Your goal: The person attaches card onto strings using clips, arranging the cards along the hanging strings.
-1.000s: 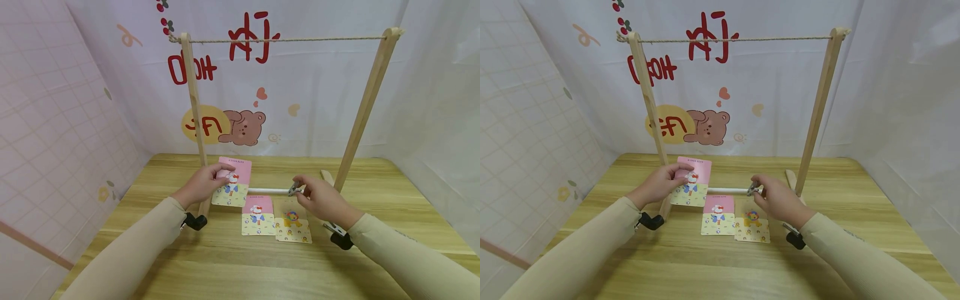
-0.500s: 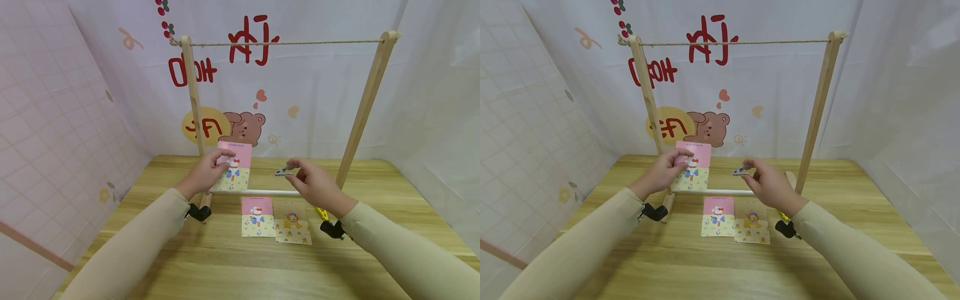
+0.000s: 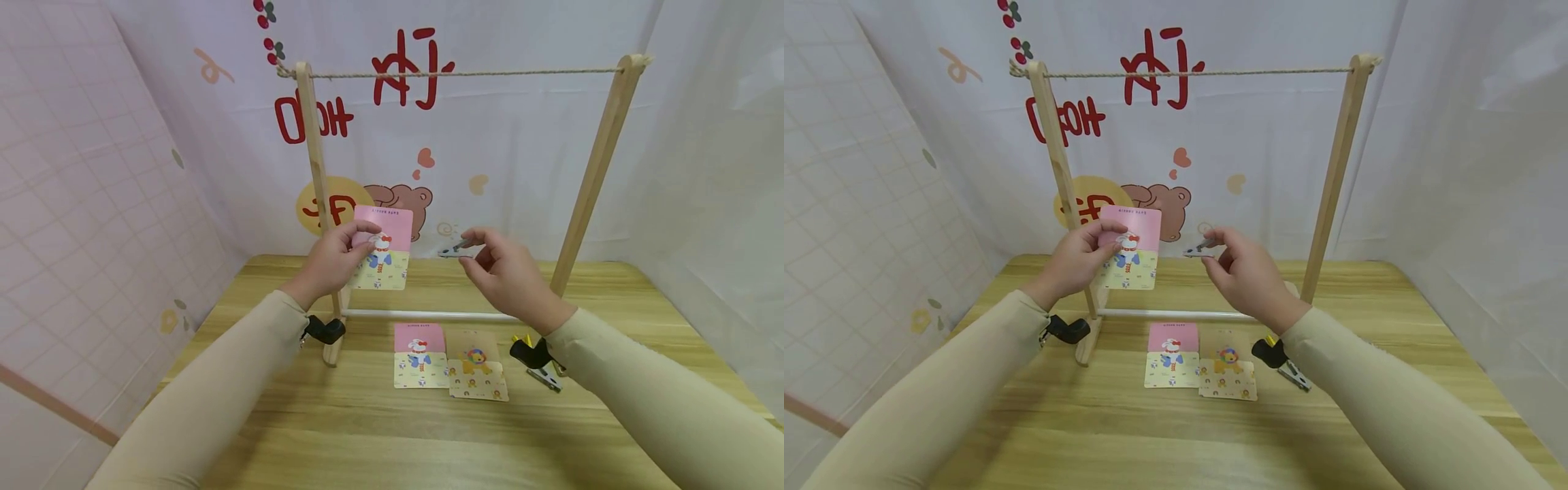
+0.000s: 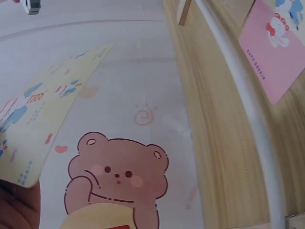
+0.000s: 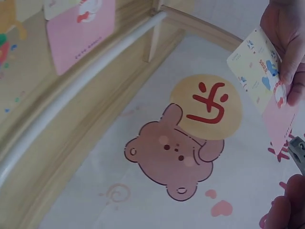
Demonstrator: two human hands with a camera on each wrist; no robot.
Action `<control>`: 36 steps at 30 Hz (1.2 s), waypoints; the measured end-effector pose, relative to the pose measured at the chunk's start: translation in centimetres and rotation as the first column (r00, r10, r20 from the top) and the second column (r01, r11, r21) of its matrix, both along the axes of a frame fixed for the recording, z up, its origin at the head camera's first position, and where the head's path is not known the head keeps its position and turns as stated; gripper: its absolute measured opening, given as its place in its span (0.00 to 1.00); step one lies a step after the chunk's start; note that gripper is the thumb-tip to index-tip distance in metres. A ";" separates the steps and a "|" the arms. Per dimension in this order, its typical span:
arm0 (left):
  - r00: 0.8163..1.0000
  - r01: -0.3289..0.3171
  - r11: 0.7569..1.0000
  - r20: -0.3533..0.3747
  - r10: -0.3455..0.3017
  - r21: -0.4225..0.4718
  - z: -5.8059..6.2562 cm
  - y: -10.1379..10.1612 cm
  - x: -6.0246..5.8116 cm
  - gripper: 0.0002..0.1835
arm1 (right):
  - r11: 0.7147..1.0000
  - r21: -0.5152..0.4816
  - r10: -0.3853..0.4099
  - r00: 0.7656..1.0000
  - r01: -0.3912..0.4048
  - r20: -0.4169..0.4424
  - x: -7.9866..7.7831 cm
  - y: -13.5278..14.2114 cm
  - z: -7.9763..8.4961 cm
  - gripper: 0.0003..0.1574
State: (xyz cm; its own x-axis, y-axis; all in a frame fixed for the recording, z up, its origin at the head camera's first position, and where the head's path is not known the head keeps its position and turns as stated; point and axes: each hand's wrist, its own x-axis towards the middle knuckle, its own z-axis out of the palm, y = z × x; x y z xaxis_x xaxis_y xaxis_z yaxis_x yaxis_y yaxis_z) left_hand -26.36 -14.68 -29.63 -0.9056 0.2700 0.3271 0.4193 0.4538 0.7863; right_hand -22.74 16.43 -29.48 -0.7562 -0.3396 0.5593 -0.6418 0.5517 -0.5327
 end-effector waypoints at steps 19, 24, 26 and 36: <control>0.996 0.025 0.996 -0.088 -0.018 0.084 5.6 0.6 -0.3 0.17 | 0.998 -0.061 -0.024 0.976 0.011 -0.218 -1.4 -2.7 6.8 0.16; 0.993 0.001 0.994 -0.120 0.012 0.106 6.9 0.7 -0.6 0.17 | 0.996 -0.086 -0.033 0.968 0.011 -0.250 -1.7 -3.2 8.4 0.16; 0.992 -0.014 0.993 -0.127 0.029 0.119 7.3 0.8 -0.6 0.17 | 0.996 -0.091 -0.037 0.963 0.013 -0.267 -1.7 -3.5 9.0 0.16; 0.983 -0.044 0.989 -0.170 0.068 0.140 9.1 0.8 -0.9 0.19 | 0.994 -0.106 -0.066 0.936 0.031 -0.346 -1.9 -4.8 12.1 0.15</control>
